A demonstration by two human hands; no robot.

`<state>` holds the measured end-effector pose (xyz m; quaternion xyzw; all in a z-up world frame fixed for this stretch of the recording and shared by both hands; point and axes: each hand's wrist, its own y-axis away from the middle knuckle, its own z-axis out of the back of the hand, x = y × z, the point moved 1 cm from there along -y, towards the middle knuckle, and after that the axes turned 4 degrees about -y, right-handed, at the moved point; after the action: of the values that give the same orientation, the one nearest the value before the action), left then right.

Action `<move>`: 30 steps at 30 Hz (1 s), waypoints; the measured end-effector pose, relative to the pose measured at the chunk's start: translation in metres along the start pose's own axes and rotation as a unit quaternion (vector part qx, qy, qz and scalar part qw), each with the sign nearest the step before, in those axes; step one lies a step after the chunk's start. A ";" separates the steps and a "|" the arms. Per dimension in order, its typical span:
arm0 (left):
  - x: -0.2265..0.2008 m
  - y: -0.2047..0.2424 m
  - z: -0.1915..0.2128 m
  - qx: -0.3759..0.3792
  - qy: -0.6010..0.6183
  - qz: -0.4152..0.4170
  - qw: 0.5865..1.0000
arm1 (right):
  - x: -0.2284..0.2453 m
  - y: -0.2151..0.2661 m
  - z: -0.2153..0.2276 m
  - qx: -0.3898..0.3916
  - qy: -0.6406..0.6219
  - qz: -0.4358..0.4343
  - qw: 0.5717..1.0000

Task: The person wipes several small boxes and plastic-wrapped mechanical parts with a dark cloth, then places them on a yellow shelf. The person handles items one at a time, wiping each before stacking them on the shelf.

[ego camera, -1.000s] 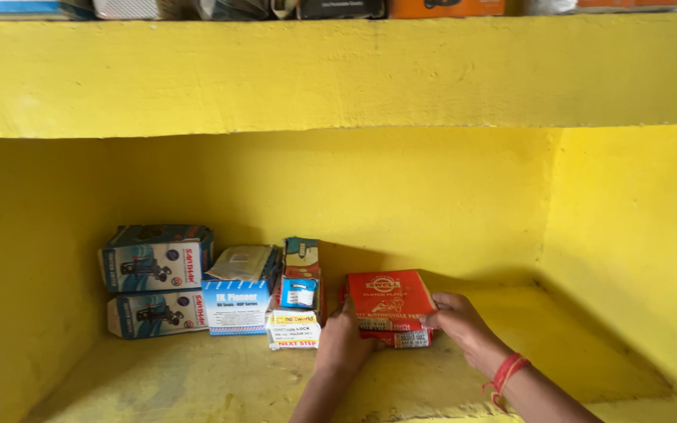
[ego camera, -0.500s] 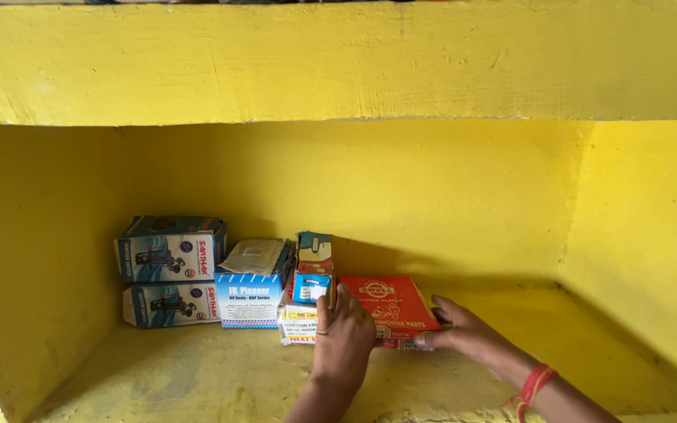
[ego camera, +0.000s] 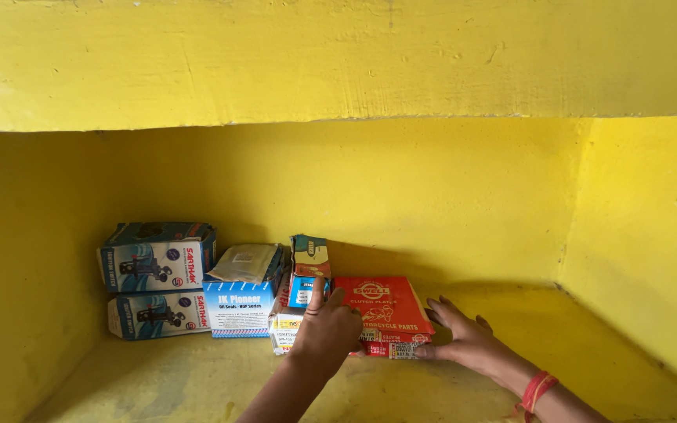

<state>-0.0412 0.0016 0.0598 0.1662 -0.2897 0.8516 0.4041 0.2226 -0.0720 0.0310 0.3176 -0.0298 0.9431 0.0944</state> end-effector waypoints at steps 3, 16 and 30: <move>0.001 0.003 -0.005 -0.050 0.003 0.001 0.999 | -0.005 -0.004 -0.002 -0.015 0.032 0.032 0.999; -0.002 0.033 0.000 -0.226 0.026 0.076 0.971 | 0.007 0.016 0.003 -0.037 0.148 0.082 0.985; -0.002 0.050 0.009 -0.152 -0.070 0.118 0.979 | 0.045 0.044 0.004 -0.049 0.189 0.094 0.976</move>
<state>-0.0790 -0.0305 0.0476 0.1269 -0.4606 0.8257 0.2998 0.1812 -0.1086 0.0614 0.1239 -0.0877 0.9881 0.0244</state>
